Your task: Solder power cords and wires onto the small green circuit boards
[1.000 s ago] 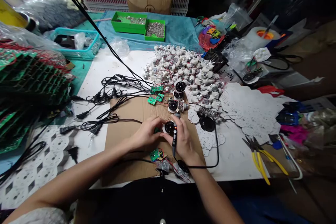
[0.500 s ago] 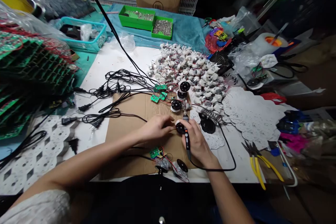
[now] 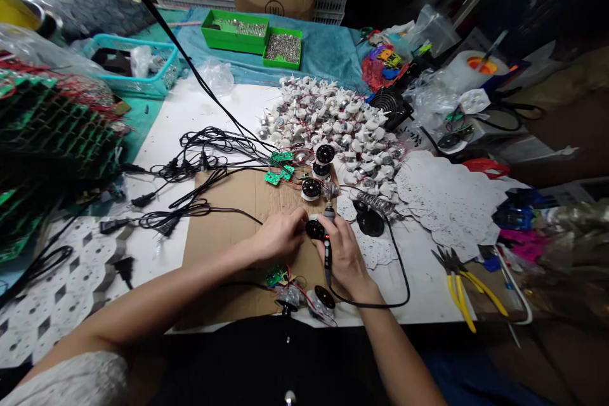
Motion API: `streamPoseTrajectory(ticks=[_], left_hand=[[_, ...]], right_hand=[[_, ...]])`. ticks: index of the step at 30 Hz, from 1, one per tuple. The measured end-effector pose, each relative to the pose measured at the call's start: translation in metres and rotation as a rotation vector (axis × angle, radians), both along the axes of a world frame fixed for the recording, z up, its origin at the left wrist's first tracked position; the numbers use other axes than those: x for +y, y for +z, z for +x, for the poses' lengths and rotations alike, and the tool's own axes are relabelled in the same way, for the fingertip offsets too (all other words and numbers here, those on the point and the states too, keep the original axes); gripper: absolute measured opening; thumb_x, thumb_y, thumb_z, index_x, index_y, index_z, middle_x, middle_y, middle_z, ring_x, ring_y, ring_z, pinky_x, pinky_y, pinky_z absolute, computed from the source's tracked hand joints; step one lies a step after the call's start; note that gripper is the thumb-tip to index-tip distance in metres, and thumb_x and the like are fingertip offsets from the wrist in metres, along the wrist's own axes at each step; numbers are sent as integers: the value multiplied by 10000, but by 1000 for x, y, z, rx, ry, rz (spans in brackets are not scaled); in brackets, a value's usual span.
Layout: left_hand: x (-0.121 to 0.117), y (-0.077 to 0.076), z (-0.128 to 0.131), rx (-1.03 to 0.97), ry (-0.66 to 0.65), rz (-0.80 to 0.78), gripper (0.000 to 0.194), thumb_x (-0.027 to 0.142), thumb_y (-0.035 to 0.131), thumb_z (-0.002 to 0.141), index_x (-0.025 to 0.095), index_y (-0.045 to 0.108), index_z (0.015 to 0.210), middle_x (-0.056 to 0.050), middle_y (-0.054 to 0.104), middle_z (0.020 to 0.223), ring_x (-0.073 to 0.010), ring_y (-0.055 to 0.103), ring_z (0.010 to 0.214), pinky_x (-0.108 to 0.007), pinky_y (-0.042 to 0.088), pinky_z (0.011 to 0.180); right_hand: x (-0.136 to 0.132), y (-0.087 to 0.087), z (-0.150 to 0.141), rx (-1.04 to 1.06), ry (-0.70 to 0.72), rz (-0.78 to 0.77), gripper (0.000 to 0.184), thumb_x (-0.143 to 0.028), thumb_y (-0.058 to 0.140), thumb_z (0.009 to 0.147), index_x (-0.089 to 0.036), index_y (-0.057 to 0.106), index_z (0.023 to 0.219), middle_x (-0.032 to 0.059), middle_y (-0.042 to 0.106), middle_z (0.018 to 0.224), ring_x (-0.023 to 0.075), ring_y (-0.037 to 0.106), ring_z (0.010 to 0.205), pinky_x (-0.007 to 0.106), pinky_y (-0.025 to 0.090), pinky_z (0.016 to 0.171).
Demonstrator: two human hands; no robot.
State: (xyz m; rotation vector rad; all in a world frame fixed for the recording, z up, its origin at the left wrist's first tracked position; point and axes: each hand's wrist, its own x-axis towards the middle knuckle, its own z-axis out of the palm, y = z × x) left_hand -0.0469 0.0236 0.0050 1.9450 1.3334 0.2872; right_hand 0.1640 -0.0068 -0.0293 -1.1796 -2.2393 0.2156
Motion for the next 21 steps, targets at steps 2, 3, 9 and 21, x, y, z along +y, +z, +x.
streamPoseTrajectory(ticks=[2, 3, 9, 21], left_hand=[[-1, 1, 0, -5, -8, -43, 276, 120, 617, 770, 219, 536, 1015, -32, 696, 909, -200, 646, 814, -283, 443, 683], [-2, 3, -1, -10, -15, -68, 292, 126, 638, 759, 220, 534, 1015, -24, 699, 890, -196, 647, 791, -277, 436, 665], [-3, 11, -10, -64, 60, -130, 233, 115, 615, 774, 213, 567, 979, -1, 710, 815, -180, 665, 735, -267, 438, 656], [-14, 7, -14, -587, 147, -344, 169, 247, 692, 819, 164, 627, 952, -49, 727, 898, -164, 681, 820, -289, 534, 766]], right_hand=[[3, -3, -2, 25, -18, -8, 591, -132, 555, 956, -241, 392, 1514, 152, 570, 1285, 291, 616, 1168, 478, 595, 944], [5, -3, -2, 46, -24, -5, 583, -126, 548, 958, -239, 394, 1509, 149, 573, 1279, 282, 626, 1156, 460, 603, 934], [12, 3, 5, 135, -38, 50, 559, -90, 537, 958, -234, 391, 1478, 126, 589, 1220, 234, 663, 1102, 392, 624, 904], [1, 6, -7, 140, 7, -58, 624, -150, 634, 902, -221, 397, 1474, 154, 573, 1286, 303, 600, 1224, 495, 575, 990]])
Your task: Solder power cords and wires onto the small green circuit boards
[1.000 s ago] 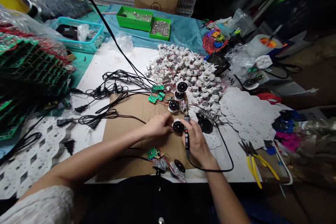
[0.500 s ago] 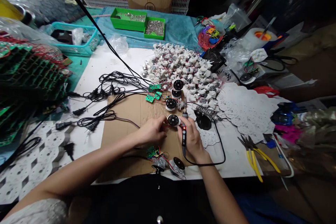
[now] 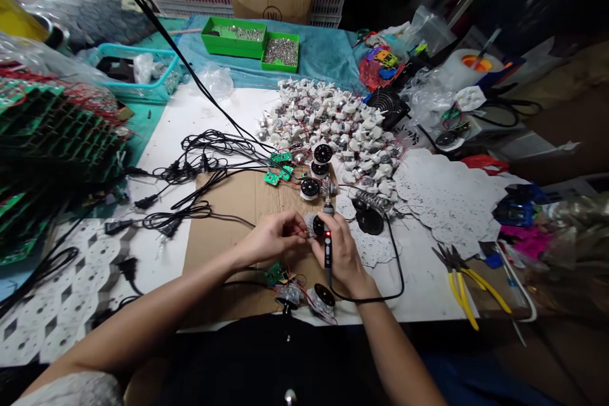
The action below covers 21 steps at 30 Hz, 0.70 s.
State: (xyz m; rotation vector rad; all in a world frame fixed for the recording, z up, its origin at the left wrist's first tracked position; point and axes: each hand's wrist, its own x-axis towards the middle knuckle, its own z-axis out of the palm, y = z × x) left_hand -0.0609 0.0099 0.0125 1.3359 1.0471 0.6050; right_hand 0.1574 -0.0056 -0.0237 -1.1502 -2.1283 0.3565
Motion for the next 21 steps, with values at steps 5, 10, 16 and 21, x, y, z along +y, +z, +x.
streamPoseTrajectory(ticks=[5, 10, 16, 21], left_hand=[[-8, 1, -2, 154, 12, 171, 99, 234, 684, 852, 180, 699, 935, -17, 736, 854, -151, 661, 765, -268, 511, 728], [-20, -4, -2, 262, 93, 440, 74, 226, 647, 905, 186, 694, 864, -43, 694, 906, -165, 651, 820, -293, 524, 755], [-30, -9, 2, 185, 262, 585, 105, 232, 623, 960, 196, 707, 908, -62, 683, 998, -166, 664, 952, -300, 545, 826], [-35, -15, 1, 194, 293, 590, 90, 230, 625, 969, 203, 710, 955, -34, 737, 908, -145, 682, 839, -278, 543, 778]], right_hand=[[4, -2, -2, 43, -12, 15, 598, -117, 588, 913, -224, 400, 1470, 134, 591, 1235, 274, 621, 1153, 457, 588, 951], [6, 1, -3, 53, -9, 22, 615, -117, 621, 905, -220, 402, 1470, 141, 586, 1234, 281, 619, 1140, 457, 595, 932], [1, 0, -8, 28, -8, 49, 595, -129, 612, 941, -229, 396, 1486, 135, 595, 1224, 265, 639, 1119, 428, 607, 904], [-2, -2, -11, 22, 4, 21, 583, -153, 607, 954, -222, 395, 1492, 139, 593, 1210, 275, 639, 1109, 438, 604, 910]])
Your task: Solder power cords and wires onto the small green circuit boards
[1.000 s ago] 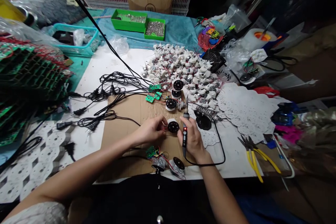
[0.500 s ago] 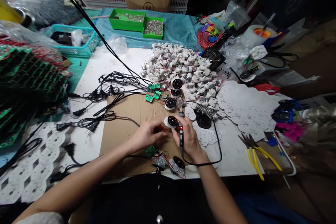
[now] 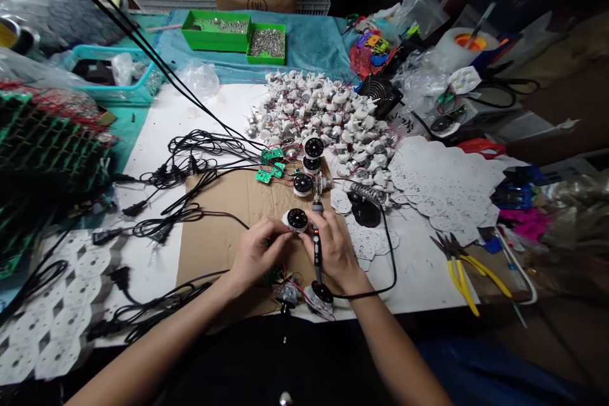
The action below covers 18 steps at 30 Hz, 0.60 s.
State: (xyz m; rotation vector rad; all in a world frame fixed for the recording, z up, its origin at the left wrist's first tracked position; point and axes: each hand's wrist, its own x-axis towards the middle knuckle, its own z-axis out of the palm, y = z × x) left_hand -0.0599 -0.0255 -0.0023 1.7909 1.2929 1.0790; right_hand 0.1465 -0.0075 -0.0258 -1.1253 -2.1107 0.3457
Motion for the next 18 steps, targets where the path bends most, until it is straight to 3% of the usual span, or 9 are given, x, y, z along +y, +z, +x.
streamPoseTrajectory(ticks=[9, 14, 18], left_hand=[[-7, -7, -3, -23, 22, -107, 107, 249, 648, 956, 207, 733, 1007, -35, 784, 956, -151, 730, 880, -273, 564, 828], [-11, -9, -3, -35, 125, -132, 134, 272, 692, 924, 197, 724, 1030, -35, 782, 938, -129, 713, 772, -235, 563, 721], [-13, -10, -2, -58, 125, -148, 140, 268, 693, 919, 194, 721, 1034, -35, 784, 929, -124, 712, 750, -226, 568, 704]], right_hand=[[9, 1, -7, 66, 49, -82, 618, -141, 621, 933, -245, 379, 1492, 120, 557, 1243, 268, 625, 1142, 443, 596, 960], [10, -2, -10, 25, 19, -68, 619, -200, 662, 943, -234, 381, 1493, 137, 548, 1234, 293, 616, 1154, 452, 599, 942], [8, -2, -9, 15, 10, -43, 601, -224, 645, 963, -238, 380, 1503, 138, 556, 1218, 285, 631, 1120, 444, 604, 922]])
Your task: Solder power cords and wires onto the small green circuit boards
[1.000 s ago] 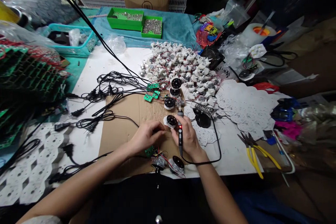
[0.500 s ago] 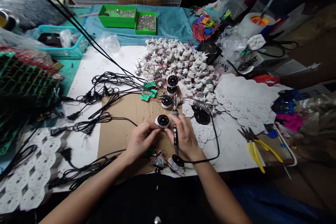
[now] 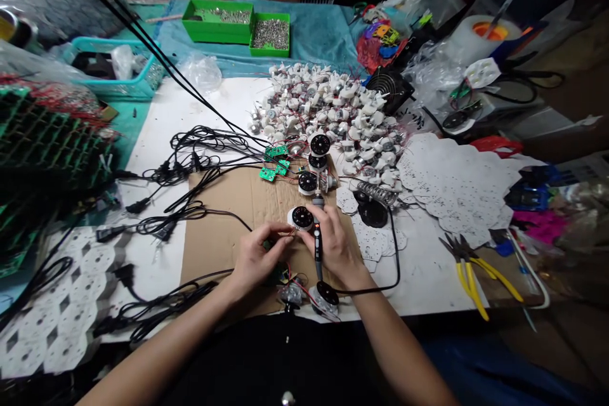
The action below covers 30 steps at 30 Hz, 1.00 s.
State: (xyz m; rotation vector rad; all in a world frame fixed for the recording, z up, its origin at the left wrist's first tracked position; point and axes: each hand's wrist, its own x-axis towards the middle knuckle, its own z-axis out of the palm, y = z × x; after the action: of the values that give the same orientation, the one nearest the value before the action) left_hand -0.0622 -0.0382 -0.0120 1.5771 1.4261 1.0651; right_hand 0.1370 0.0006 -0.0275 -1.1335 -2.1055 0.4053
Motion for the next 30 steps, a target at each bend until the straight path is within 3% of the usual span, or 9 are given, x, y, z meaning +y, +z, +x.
streamPoseTrajectory(ticks=[9, 14, 19, 24, 30], left_hand=[[-4, 3, 1, 18, -12, 28, 127, 265, 681, 919, 190, 713, 1016, -53, 767, 930, -138, 694, 751, -250, 566, 692], [-3, 1, -2, 22, -26, 130, 120, 277, 711, 903, 203, 720, 997, -69, 685, 975, -179, 663, 901, -304, 558, 764], [-1, 0, -4, 38, -25, 129, 74, 279, 707, 909, 220, 747, 927, -62, 647, 962, -193, 636, 957, -336, 540, 832], [2, 2, -1, -71, 7, 3, 166, 320, 679, 926, 193, 707, 824, -54, 652, 899, -183, 625, 911, -315, 518, 809], [7, -2, 3, -333, 30, -360, 283, 441, 707, 886, 163, 682, 842, -31, 657, 838, -136, 586, 727, -262, 485, 676]], right_hand=[[-4, 5, 0, -10, -25, 33, 579, -199, 621, 967, -233, 387, 1496, 130, 562, 1179, 266, 636, 1063, 417, 612, 883], [-7, 3, -1, -20, -46, 56, 601, -192, 631, 962, -234, 378, 1506, 139, 558, 1193, 285, 627, 1104, 433, 611, 896], [-9, 5, -2, -26, -53, 60, 606, -205, 627, 971, -250, 364, 1515, 126, 552, 1169, 278, 641, 1073, 427, 619, 875], [-11, 3, -1, -21, -43, 53, 604, -187, 636, 960, -245, 387, 1507, 125, 564, 1145, 273, 641, 1040, 423, 623, 859], [-15, 2, 5, -43, -46, 89, 617, -175, 642, 955, -227, 381, 1512, 140, 566, 1166, 285, 636, 1056, 435, 623, 861]])
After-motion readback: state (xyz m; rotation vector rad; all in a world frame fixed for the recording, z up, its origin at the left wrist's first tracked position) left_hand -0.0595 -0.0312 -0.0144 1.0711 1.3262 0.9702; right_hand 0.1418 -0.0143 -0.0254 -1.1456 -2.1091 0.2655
